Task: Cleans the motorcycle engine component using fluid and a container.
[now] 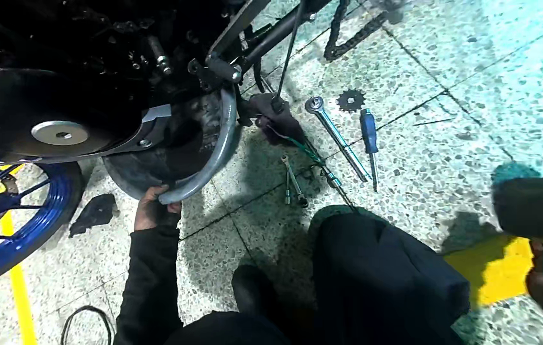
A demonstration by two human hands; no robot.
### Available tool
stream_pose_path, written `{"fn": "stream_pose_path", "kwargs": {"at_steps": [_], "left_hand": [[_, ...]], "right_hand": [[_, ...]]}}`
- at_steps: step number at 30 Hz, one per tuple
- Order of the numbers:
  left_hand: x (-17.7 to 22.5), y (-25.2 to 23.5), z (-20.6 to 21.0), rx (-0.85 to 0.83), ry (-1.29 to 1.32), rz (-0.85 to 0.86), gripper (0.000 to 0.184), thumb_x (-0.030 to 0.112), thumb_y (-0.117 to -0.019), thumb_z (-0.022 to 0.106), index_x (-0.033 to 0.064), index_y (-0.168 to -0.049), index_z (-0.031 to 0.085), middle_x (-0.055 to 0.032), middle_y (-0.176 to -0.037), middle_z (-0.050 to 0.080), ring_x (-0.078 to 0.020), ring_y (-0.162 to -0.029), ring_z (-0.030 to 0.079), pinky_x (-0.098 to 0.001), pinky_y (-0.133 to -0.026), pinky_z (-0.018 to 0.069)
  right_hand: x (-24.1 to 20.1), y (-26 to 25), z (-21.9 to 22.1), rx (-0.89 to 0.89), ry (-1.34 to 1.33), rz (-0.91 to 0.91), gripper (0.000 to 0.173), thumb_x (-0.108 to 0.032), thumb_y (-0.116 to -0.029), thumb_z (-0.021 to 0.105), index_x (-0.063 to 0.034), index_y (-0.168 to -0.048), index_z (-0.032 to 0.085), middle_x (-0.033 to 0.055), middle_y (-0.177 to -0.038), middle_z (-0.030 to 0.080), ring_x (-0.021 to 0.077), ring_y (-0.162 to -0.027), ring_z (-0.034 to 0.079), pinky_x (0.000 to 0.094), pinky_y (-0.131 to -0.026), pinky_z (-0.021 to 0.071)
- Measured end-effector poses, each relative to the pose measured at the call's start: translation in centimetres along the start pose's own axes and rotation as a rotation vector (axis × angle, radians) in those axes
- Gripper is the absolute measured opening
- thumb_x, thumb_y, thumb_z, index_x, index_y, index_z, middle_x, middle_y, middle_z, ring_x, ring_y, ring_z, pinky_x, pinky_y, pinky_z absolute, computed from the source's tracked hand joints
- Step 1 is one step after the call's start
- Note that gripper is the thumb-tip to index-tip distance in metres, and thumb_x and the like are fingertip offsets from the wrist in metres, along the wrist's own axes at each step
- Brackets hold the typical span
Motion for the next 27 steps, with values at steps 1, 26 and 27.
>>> {"fn": "stream_pose_path", "kwargs": {"at_steps": [1, 26, 27], "left_hand": [[0.1, 0.0, -0.1, -0.011, 0.005, -0.002, 0.014, 0.006, -0.0968, 0.045, 0.0093, -0.099, 0.059, -0.0065, -0.084, 0.071, -0.0101, -0.067, 0.07, -0.0223, -0.055, 0.0578], [-0.1, -1.5, -0.6, -0.031, 0.072, -0.028, 0.022, 0.002, -0.0999, 0.037, 0.0056, -0.096, 0.058, -0.007, -0.08, 0.072, -0.0096, -0.066, 0.072, -0.0234, -0.053, 0.0601], [-0.2, -1.7, -0.6, -0.035, 0.071, -0.031, 0.023, 0.002, -0.0998, 0.037, 0.0055, -0.095, 0.059, -0.0069, -0.08, 0.072, -0.0094, -0.066, 0.072, -0.0232, -0.052, 0.0598]], "right_hand": [[1.3, 2.5, 1.7, 0.009, 0.237, 0.049, 0.044, -0.037, -0.1132, 0.017, -0.0154, -0.105, 0.055, -0.0089, -0.074, 0.065, -0.0043, -0.06, 0.061, 0.0108, -0.053, 0.0499], [31.8, 3.8, 37.6, -0.728, 2.023, -0.705, 0.04, -0.033, -0.1045, 0.049, -0.005, -0.126, 0.068, 0.0209, -0.14, 0.057, 0.0393, -0.136, 0.048, 0.0574, -0.106, 0.0424], [31.9, 4.0, 37.1, -0.716, 1.986, -0.75, 0.041, -0.033, -0.1047, 0.049, -0.0048, -0.128, 0.067, 0.0217, -0.139, 0.058, 0.0401, -0.136, 0.048, 0.0591, -0.108, 0.0411]]}}
Point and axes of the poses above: each hand's wrist, its own y-axis away from the middle knuckle, its own z-axis out of the palm, x = y × z, the point moved 3 cm from there along -y, towards the middle knuckle
